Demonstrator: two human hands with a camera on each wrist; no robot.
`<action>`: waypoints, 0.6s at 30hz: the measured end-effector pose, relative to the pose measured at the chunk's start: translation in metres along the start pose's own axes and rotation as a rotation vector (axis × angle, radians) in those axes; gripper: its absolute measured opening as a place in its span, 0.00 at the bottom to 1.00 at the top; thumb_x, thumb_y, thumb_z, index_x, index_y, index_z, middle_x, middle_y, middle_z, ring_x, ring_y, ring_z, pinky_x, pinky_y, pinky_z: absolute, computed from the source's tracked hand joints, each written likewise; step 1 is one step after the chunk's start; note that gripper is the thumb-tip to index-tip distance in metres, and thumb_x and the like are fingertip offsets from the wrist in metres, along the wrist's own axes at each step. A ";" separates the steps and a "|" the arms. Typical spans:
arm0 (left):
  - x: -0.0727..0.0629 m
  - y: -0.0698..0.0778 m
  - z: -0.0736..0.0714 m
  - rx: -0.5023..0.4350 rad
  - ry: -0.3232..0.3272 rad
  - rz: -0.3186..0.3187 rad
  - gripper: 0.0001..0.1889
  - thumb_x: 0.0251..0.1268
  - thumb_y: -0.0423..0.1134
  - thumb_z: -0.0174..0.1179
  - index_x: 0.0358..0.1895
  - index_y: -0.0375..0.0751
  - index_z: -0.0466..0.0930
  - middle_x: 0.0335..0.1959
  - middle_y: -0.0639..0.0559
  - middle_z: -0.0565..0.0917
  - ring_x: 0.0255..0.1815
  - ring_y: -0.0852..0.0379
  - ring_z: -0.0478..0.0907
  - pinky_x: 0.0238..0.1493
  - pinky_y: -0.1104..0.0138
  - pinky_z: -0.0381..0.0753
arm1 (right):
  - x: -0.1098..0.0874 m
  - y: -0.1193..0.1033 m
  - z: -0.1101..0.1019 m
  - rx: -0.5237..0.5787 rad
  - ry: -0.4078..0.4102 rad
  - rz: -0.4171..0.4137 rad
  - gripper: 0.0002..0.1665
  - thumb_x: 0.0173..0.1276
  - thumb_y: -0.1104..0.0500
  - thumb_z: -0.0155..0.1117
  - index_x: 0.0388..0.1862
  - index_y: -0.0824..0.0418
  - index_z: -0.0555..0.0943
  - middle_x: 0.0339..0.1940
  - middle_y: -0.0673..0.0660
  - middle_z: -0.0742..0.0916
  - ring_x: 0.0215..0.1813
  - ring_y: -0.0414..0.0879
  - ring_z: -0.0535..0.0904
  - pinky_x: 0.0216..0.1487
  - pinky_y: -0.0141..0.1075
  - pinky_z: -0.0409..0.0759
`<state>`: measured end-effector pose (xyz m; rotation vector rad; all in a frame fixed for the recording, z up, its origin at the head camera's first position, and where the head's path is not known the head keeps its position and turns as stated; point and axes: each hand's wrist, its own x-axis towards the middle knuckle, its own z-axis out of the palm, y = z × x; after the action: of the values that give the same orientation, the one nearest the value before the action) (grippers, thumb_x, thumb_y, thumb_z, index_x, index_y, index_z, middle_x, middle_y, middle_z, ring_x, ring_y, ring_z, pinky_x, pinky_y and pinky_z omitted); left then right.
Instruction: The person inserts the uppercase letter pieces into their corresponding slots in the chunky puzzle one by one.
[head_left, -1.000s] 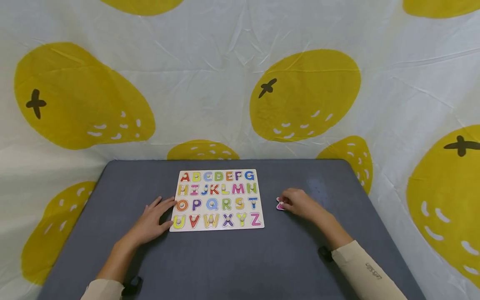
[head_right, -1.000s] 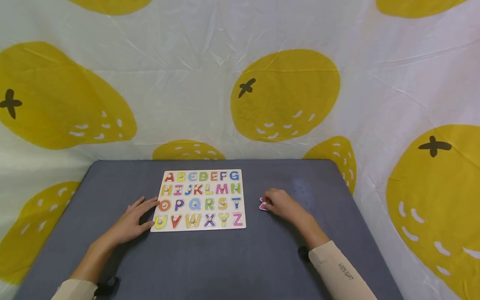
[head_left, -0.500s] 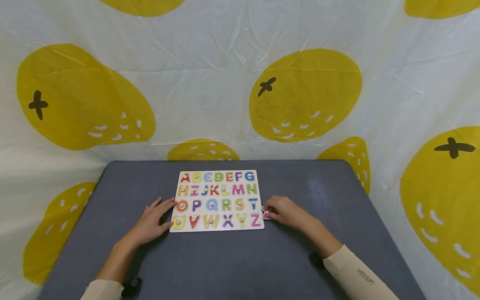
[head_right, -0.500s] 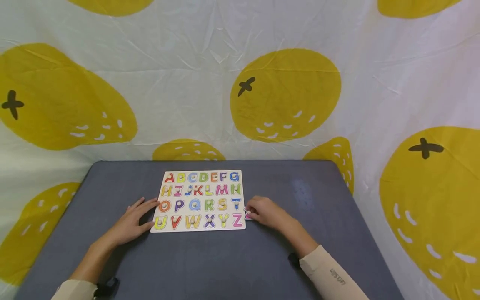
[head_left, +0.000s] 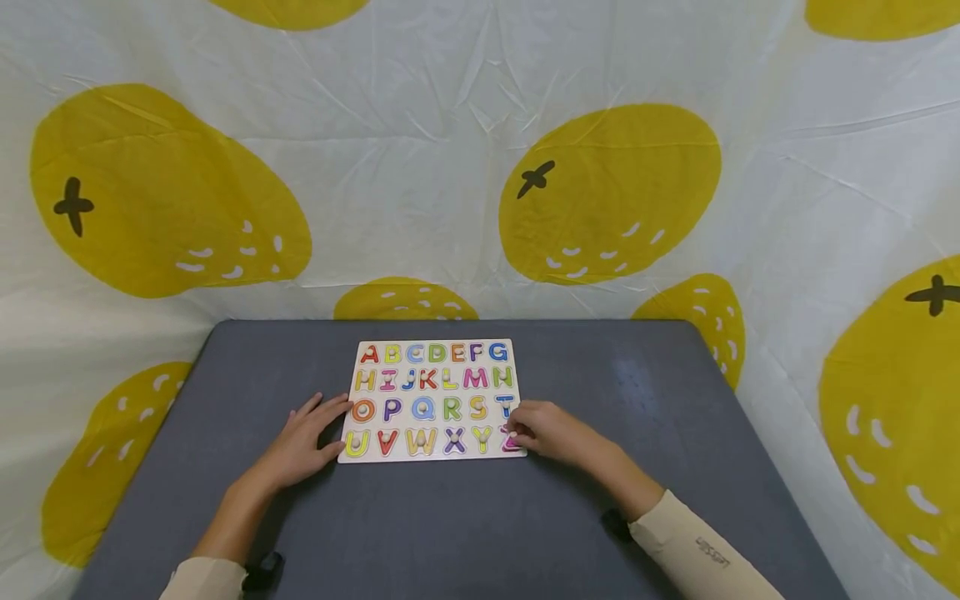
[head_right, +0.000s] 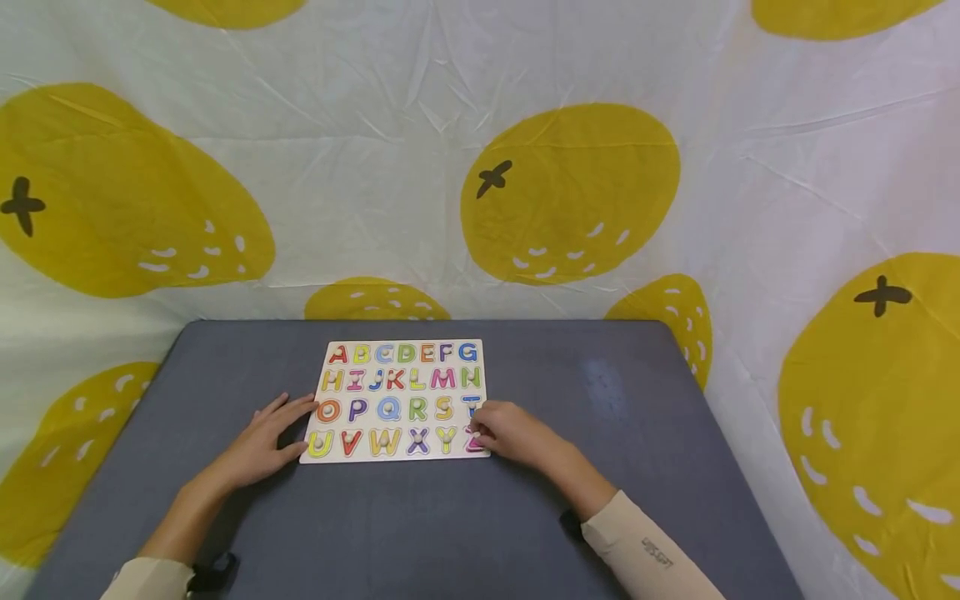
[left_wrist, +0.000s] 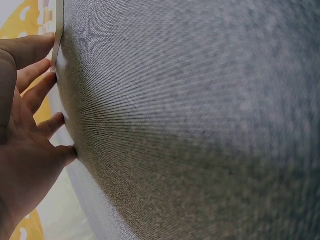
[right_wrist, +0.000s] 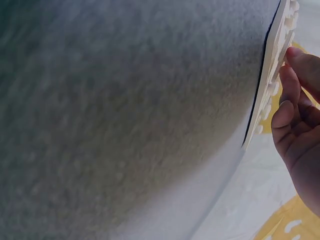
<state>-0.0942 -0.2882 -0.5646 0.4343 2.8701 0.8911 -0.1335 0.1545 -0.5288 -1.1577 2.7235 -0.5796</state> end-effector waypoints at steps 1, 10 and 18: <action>0.000 0.000 0.000 -0.002 -0.001 0.001 0.34 0.65 0.35 0.68 0.75 0.43 0.71 0.78 0.38 0.68 0.80 0.24 0.51 0.68 0.20 0.45 | 0.001 -0.001 0.000 0.002 -0.001 -0.001 0.05 0.69 0.59 0.72 0.41 0.58 0.87 0.37 0.48 0.85 0.36 0.36 0.75 0.38 0.28 0.78; 0.001 0.002 0.000 -0.008 0.002 0.009 0.33 0.65 0.34 0.68 0.75 0.42 0.71 0.78 0.38 0.68 0.80 0.24 0.51 0.68 0.20 0.45 | 0.003 -0.006 0.007 -0.035 0.005 -0.011 0.03 0.69 0.61 0.73 0.38 0.58 0.86 0.34 0.50 0.83 0.33 0.36 0.73 0.37 0.28 0.76; -0.001 0.001 -0.002 -0.012 0.000 0.007 0.34 0.65 0.33 0.68 0.75 0.41 0.70 0.78 0.37 0.67 0.81 0.24 0.50 0.68 0.20 0.44 | 0.005 -0.012 0.008 -0.070 0.006 0.006 0.04 0.69 0.61 0.73 0.38 0.59 0.86 0.34 0.49 0.83 0.33 0.37 0.74 0.37 0.29 0.78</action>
<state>-0.0937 -0.2885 -0.5627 0.4435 2.8637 0.9090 -0.1269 0.1409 -0.5314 -1.1647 2.7718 -0.4909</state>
